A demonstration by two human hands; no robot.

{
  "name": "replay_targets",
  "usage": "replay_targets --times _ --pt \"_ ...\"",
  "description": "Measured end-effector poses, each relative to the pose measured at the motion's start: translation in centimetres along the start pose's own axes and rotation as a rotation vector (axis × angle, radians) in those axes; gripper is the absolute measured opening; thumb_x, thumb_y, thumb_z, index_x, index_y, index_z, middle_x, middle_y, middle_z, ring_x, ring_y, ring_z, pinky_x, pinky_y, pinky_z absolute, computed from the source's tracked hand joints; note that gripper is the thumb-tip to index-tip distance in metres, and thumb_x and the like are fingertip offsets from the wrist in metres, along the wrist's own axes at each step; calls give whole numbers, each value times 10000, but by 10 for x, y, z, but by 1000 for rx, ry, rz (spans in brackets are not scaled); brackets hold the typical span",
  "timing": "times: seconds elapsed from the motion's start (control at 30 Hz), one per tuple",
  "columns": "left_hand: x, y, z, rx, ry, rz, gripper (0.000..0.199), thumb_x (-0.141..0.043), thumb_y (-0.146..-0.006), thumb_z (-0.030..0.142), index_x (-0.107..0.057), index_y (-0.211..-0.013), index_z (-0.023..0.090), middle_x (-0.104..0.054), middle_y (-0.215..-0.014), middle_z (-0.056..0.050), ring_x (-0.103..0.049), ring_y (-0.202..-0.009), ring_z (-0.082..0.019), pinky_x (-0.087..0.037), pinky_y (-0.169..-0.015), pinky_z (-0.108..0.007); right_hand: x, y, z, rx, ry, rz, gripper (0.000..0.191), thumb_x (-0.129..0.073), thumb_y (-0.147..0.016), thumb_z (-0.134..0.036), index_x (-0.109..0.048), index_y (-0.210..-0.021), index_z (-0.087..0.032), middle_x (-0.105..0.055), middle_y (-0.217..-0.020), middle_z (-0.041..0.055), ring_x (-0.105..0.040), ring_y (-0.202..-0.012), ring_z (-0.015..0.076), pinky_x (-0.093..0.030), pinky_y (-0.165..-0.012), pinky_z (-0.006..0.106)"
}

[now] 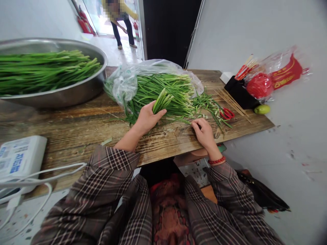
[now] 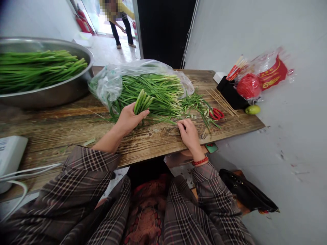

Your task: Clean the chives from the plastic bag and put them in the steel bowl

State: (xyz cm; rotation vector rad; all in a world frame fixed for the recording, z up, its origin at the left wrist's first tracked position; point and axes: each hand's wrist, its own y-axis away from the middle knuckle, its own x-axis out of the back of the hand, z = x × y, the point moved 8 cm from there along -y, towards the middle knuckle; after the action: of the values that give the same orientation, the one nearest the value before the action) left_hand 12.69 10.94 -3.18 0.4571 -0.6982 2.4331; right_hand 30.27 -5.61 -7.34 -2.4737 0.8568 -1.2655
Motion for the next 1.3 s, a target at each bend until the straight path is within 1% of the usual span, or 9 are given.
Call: replay_targets --times 0.17,0.27,0.57,0.7,0.83,0.97,1.07,1.2,1.3 --pt "2 1 -2 17 44 36 290 -568 -835 412 -642 -838 132 -661 -745 -28 -588 -706 -155 -485 -704 -269 3 1 -3 -8 -9 35 290 -404 -957 -377 -580 -784 -225 -600 -806 38 -558 -823 193 -434 -783 336" --pt "1 1 5 -35 91 23 311 -569 -840 422 -662 -883 128 -695 -835 -60 -624 -771 -177 -490 -748 -287 2 1 -11 -5 2 47 294 -401 -960 -390 -575 -786 -229 -598 -816 43 -552 -833 198 -430 -786 338" --pt "-41 17 15 -141 -75 -426 218 -567 -828 326 -676 -895 149 -666 -757 5 -573 -717 -150 -442 -686 -247 11 -11 -51 68 -16 138 264 -430 -957 -379 -581 -792 -239 -605 -832 53 -555 -838 202 -437 -783 346" --pt "-30 10 8 -136 -142 -302 212 -531 -847 317 -650 -837 141 -639 -739 -11 -549 -698 -152 -435 -677 -263 20 -12 -44 15 -88 229 286 -400 -967 -348 -624 -833 -232 -637 -856 56 -585 -870 201 -456 -825 358" --pt "-19 4 5 -122 -123 -206 217 -522 -851 306 -656 -884 137 -661 -799 -33 -575 -752 -172 -462 -739 -293 0 -5 -54 88 -89 43 260 -424 -961 -315 -671 -947 -232 -664 -969 78 -608 -967 211 -466 -884 372" --pt "-18 5 5 -105 -89 -217 243 -530 -845 318 -672 -905 130 -686 -832 -43 -605 -781 -186 -482 -771 -303 -34 11 -81 270 -46 -281 272 -457 -952 -289 -643 -1149 -263 -659 -1179 74 -592 -1127 221 -447 -961 404" --pt "-19 6 6 -97 -58 -230 257 -531 -842 316 -676 -941 128 -702 -858 -44 -622 -807 -195 -488 -781 -306 -41 15 -76 312 -21 -392 286 -473 -946 -301 -639 -1175 -260 -652 -1237 73 -582 -1171 227 -442 -990 421" --pt "-20 7 5 -100 -41 -230 257 -540 -835 308 -676 -951 124 -709 -883 -51 -632 -825 -200 -492 -796 -310 -11 -2 -32 82 63 -137 267 -492 -927 -327 -683 -1074 -214 -677 -1171 118 -591 -1140 268 -432 -994 473" --pt "-23 8 4 -102 -41 -268 254 -542 -835 306 -680 -941 121 -707 -866 -52 -634 -812 -196 -494 -780 -300 7 -10 -18 -54 -109 51 260 -503 -915 -353 -686 -1042 -219 -697 -1086 97 -629 -1030 235 -477 -916 415"
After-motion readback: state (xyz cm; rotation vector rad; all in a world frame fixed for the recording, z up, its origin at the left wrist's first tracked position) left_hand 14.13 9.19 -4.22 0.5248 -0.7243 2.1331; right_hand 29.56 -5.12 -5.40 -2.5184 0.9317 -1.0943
